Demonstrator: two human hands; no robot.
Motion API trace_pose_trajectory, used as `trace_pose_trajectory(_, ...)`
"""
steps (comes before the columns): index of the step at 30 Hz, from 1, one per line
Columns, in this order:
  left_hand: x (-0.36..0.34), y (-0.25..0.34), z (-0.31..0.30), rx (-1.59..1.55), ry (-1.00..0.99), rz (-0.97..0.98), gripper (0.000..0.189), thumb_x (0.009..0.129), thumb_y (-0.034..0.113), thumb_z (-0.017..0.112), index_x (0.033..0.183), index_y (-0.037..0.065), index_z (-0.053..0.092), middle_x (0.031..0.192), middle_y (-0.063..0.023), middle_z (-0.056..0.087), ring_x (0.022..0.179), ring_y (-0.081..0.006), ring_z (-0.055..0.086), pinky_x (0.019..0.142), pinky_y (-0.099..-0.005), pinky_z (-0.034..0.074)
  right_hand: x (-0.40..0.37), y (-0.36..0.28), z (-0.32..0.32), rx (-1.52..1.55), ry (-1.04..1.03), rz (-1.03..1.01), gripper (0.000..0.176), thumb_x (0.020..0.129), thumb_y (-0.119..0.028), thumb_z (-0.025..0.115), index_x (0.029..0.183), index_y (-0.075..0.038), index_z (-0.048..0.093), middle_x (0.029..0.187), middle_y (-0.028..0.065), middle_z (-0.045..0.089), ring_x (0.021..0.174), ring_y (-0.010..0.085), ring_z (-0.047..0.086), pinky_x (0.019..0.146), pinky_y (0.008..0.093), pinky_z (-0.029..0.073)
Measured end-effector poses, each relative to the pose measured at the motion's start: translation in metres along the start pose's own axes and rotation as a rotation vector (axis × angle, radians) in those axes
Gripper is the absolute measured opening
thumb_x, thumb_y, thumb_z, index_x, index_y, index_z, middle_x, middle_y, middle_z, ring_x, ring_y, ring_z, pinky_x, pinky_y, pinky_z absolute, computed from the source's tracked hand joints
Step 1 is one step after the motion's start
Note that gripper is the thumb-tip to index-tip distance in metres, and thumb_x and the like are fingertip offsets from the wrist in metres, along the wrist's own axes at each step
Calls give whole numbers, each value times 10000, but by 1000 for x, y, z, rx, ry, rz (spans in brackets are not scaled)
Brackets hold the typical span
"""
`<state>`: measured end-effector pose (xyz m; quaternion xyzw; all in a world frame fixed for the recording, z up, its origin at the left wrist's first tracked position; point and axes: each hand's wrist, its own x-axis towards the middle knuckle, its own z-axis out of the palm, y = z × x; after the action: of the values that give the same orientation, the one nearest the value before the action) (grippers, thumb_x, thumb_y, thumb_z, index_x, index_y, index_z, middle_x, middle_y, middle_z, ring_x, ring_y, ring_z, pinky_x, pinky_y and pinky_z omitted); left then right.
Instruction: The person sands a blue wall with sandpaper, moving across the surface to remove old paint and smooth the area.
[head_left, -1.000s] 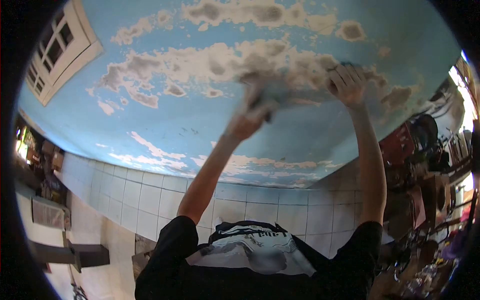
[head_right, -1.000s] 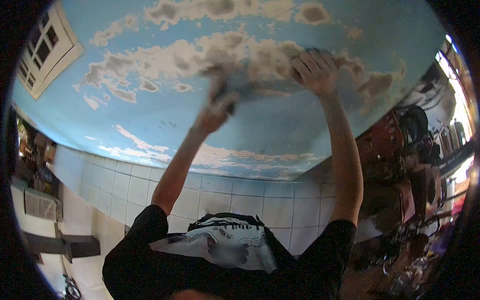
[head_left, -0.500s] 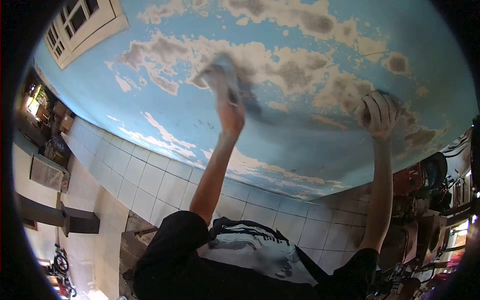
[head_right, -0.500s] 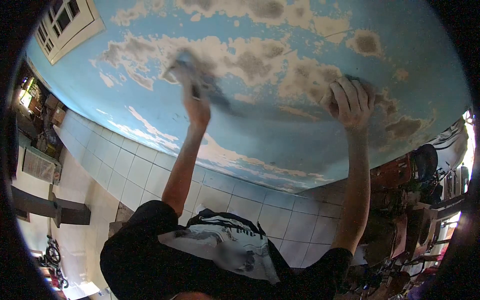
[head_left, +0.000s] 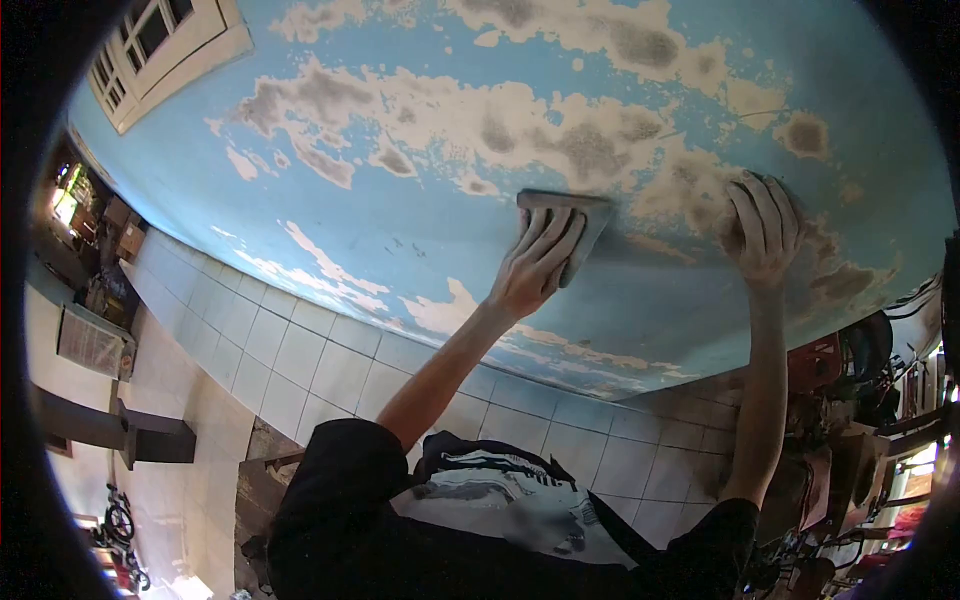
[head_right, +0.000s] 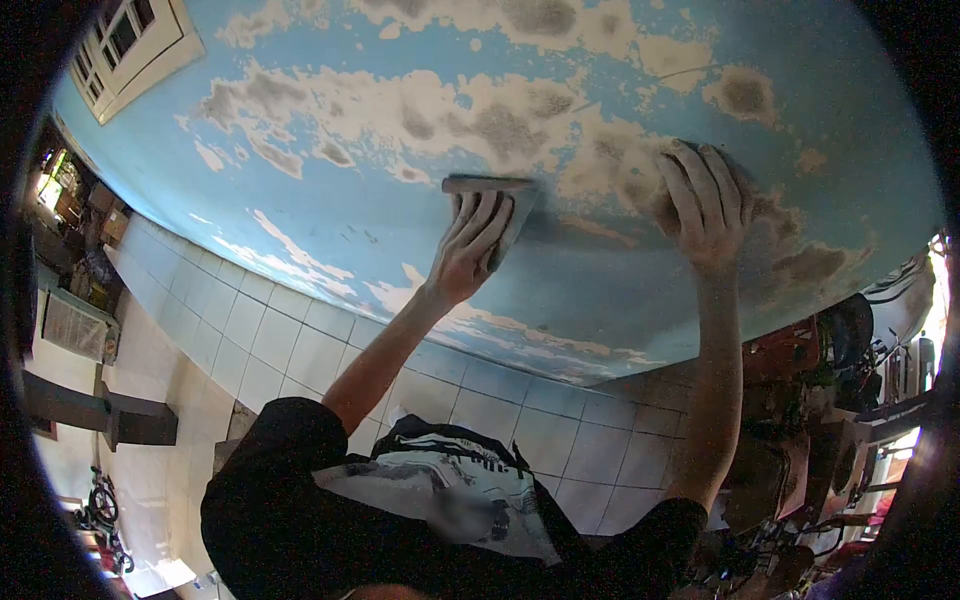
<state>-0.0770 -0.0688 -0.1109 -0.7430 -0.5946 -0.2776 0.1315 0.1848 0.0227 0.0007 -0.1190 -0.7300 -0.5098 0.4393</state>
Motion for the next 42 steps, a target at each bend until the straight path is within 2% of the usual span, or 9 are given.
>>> trace_pose_trajectory(3,-7,-45,25,-305,740,28,487,855,-9,518,1336,-29,448,1372,-277,422,1288,-412,400,1100,-489,252,2,1,-3,-16,-14,0,153,876,-192,585,1011,-157,646,1099,8,634,1041,210,581,894,364,463)
trace_pose_trajectory(5,10,-63,-8,-926,768,-471,454,834,-61,526,1285,-82,474,1304,-257,508,1194,-433,499,943,-401,437,-1,1,-4,-25,-24,9,150,877,-191,584,1009,-157,646,1100,4,635,1038,208,583,891,365,466)
trace_pose_trajectory(7,17,-58,11,-475,921,-157,489,814,-67,531,1297,-85,460,1339,-259,473,1252,-434,438,1033,-442,360,-3,0,-2,-39,-18,15,149,877,-204,593,1008,-157,646,1101,-1,635,1038,204,584,885,373,472)
trace_pose_trajectory(12,-7,5,54,-357,393,245,568,806,-52,525,1363,9,434,1461,-184,349,1396,-418,175,1109,-631,104,-3,-2,-1,-7,-30,11,206,867,-251,600,1059,-189,638,1165,-12,610,1094,195,561,934,379,461)
trace_pose_trajectory(16,27,-38,11,-717,792,-173,506,837,-42,517,1339,-29,454,1411,-242,403,1362,-415,283,1135,-505,147,9,-4,-4,36,-152,51,324,882,-341,560,1184,-236,608,1285,-31,559,1195,184,511,1011,385,428)
trace_pose_trajectory(24,12,20,36,-363,542,190,459,792,-73,558,1238,32,577,1389,-233,435,1358,-402,301,1123,-569,89,9,-3,-5,-45,-193,40,374,875,-317,543,1241,-250,582,1333,-47,525,1235,168,480,1048,366,404)
trace_pose_trajectory(29,36,-34,-10,-397,843,-62,427,882,-7,485,1308,-38,488,1414,-215,414,1344,-379,342,1089,-474,280,6,-3,-6,-62,-222,44,375,869,-294,543,1240,-261,582,1327,-55,529,1232,161,484,1052,356,400)
trace_pose_trajectory(35,-3,26,32,-469,445,48,557,830,-77,470,1356,104,475,1472,-124,351,1413,-392,123,1121,-618,32,6,-4,-6,-33,-218,66,388,846,-259,549,1231,-273,589,1326,-63,530,1230,157,484,1055,360,389)
trace_pose_trajectory(42,26,-21,2,-552,918,-242,486,884,-9,456,1369,-14,423,1462,-219,333,1408,-367,181,1124,-480,167,8,-5,-4,-26,-173,66,409,810,-226,571,1217,-253,595,1329,-61,526,1227,165,484,1043,369,406)
